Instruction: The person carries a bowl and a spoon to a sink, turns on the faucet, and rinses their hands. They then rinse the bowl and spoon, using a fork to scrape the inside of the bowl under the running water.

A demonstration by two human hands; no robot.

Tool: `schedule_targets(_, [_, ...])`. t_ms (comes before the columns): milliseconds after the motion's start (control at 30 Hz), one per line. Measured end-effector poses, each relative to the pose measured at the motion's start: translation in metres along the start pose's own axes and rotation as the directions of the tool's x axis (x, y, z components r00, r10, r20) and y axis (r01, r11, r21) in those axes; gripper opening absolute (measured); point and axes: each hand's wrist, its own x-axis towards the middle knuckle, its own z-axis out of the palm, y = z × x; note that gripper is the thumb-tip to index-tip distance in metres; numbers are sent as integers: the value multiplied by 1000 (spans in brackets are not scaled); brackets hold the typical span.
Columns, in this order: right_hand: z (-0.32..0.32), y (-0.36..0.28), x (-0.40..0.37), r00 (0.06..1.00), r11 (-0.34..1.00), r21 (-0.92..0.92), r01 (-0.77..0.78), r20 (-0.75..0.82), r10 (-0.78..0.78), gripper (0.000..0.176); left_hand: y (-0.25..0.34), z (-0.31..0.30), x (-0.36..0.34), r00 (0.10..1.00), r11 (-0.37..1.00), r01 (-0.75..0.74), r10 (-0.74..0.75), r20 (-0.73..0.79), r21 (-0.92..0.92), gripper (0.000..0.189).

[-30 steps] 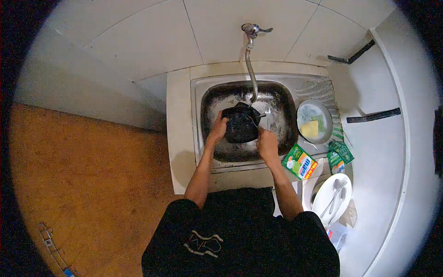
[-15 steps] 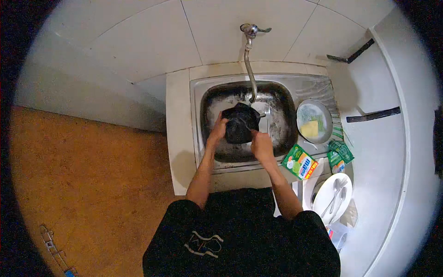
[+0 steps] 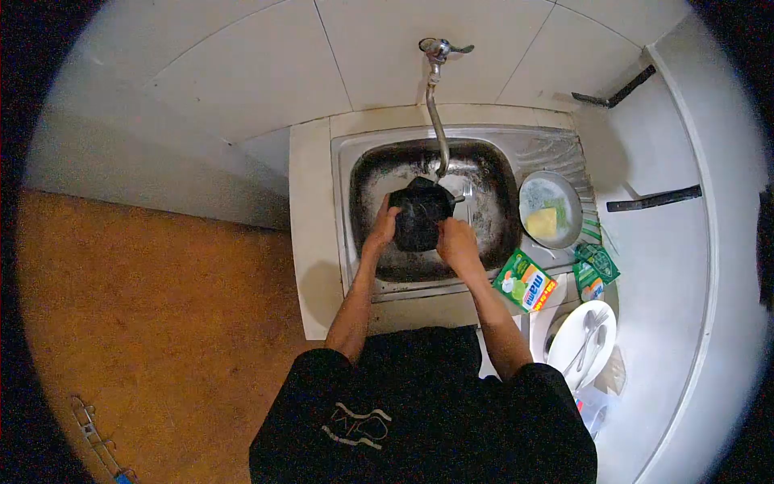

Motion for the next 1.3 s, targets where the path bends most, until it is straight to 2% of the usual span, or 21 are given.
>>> schedule_targets(67, [5, 1, 0, 999, 999, -26, -40, 18, 41, 12, 21, -3, -9, 994, 988, 101, -106, -40, -114, 73])
schedule_targets(100, [5, 1, 0, 1000, 1000, -13, -9, -5, 9, 13, 21, -3, -8, 993, 988, 101, -106, -42, -115, 73])
schedule_targets(167, [7, 1, 1, 999, 1000, 0, 24, -28, -24, 15, 19, -3, -6, 989, 949, 146, -148, 12, -279, 75])
schedule_targets(267, [9, 3, -1, 1000, 1000, 7, 25, -14, -25, 13, 7, 1, 2, 995, 950, 102, -99, 27, -296, 77])
schedule_targets(367, [2, -1, -2, 998, 999, 0, 47, -28, -47, 11, 26, -3, -9, 991, 957, 136, -132, 35, -257, 79])
schedule_targets(400, [-4, -3, -1, 999, 1000, -12, 24, 29, -24, 11, 13, -1, -1, 991, 957, 133, -129, 34, -256, 79])
schedule_targets(467, [-5, 2, -2, 996, 1000, -24, 1, 93, 1, 10, -28, 7, 17, 998, 898, 67, -67, 16, -434, 76])
schedule_targets(567, [4, 16, -1, 1000, 997, -75, 19, -4, -19, 9, -12, 4, 7, 992, 850, 117, -81, 93, -513, 74])
schedule_targets(633, [3, 16, -1, 995, 995, -35, 88, -31, -90, 6, -6, 5, 8, 991, 872, 131, -102, 87, -471, 72])
schedule_targets(767, [3, -4, -8, 992, 999, -5, 40, -123, -40, 3, 0, 4, 5, 995, 895, 97, -78, 62, -434, 69])
schedule_targets(800, [2, -6, -7, 998, 999, -2, 44, -51, -44, 2, -6, 5, 8, 995, 896, 96, -77, 61, -434, 69])
schedule_targets(867, [0, -7, -7, 998, 999, 2, 52, 23, -52, 2, -31, 8, 19, 957, 853, 289, -257, 133, -435, 67])
schedule_targets(900, [-2, -8, -9, 997, 997, 10, 78, 7, -78, 2, -37, 7, 22, 958, 854, 288, -257, 131, -434, 67])
schedule_targets(967, [-9, -11, -12, 995, 995, 15, 101, -13, -101, 5, -47, 7, 28, 967, 777, 227, -111, 227, -586, 69])
schedule_targets(1033, [-20, -17, -13, 989, 993, -102, 56, 140, -41, 13, -53, 10, 35, 970, 819, 232, -154, 188, -525, 68])
schedule_targets(1100, [-19, -12, -18, 995, 994, -83, 69, 84, -62, 16, -46, 10, 32, 972, 855, 233, -191, 137, -463, 67])
schedule_targets(1167, [-20, -12, -10, 996, 994, -63, 88, 18, -87, 19, -12, 12, 14, 982, 686, 189, -149, 119, -702, 44])
schedule_targets(1200, [-21, -13, -7, 996, 995, -95, 39, 78, -32, 20, -25, 13, 22, 983, 687, 183, -145, 113, -704, 44])
schedule_targets(1233, [-20, -14, -7, 990, 992, -129, -12, 138, 30, 22, -53, 17, 35, 970, 687, 243, -151, 193, -685, 56])
schedule_targets(1267, [-19, -14, -8, 990, 992, -129, -13, 139, 31, 22, -69, 20, 40, 949, 687, 305, -159, 273, -660, 70])
schedule_targets(1300, [-15, -14, -10, 994, 995, -101, -9, 105, 19, 20, -53, 19, 28, 947, 685, 311, -164, 276, -659, 70])
